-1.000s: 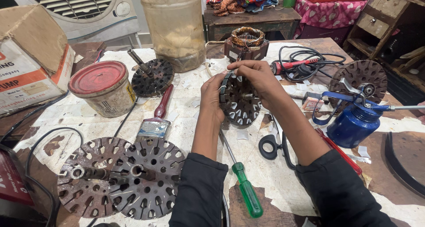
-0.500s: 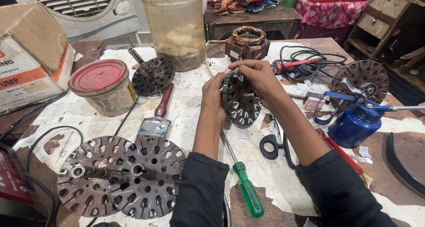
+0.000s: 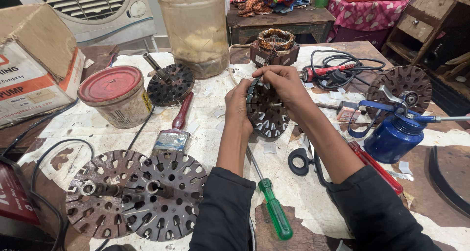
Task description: The person places small white insulating paper pieces into the slots of a circular metal motor stator. They use both hands to position and press the paper into each slot, working around the stator in a repetitive manner.
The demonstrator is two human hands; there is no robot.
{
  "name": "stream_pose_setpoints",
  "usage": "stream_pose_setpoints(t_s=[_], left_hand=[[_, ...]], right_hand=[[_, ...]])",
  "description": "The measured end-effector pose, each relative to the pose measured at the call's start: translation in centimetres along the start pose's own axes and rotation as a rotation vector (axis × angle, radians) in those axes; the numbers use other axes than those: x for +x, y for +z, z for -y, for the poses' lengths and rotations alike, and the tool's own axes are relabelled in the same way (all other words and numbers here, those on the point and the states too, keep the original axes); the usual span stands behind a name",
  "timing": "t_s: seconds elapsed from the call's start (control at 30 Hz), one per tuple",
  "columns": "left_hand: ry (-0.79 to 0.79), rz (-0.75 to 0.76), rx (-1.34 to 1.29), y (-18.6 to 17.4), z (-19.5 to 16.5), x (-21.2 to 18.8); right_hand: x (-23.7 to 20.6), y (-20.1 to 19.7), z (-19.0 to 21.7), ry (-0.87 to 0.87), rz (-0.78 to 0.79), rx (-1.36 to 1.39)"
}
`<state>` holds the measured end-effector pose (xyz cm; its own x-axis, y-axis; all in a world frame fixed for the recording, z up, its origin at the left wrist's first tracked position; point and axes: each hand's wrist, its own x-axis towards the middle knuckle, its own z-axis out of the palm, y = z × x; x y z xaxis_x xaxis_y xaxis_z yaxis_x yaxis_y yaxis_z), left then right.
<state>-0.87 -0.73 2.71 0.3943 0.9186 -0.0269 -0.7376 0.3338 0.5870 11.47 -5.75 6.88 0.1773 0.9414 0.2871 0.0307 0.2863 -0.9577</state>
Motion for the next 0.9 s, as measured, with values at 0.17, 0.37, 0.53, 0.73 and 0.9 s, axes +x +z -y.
stream_pose_setpoints(t_s=[0.17, 0.37, 0.53, 0.73, 0.9], left_hand=[[-0.059, -0.044, 0.055, 0.15, -0.08, 0.21], [-0.113, -0.035, 0.059, 0.38, -0.34, 0.33], [-0.186, 0.006, 0.04, 0.11, -0.47, 0.35], [-0.204, 0.099, -0.051, -0.21, 0.04, 0.83], [-0.133, 0.12, -0.091, -0.12, 0.36, 0.62]], right_hand=[[0.06, -0.13, -0.23, -0.013, -0.003, 0.0], [0.17, -0.14, 0.03, 0.007, 0.009, -0.006], [0.07, 0.0, 0.31, 0.02, 0.032, -0.033], [0.04, -0.16, 0.08, 0.022, 0.033, -0.019], [0.33, -0.64, -0.28, -0.008, 0.05, -0.043]])
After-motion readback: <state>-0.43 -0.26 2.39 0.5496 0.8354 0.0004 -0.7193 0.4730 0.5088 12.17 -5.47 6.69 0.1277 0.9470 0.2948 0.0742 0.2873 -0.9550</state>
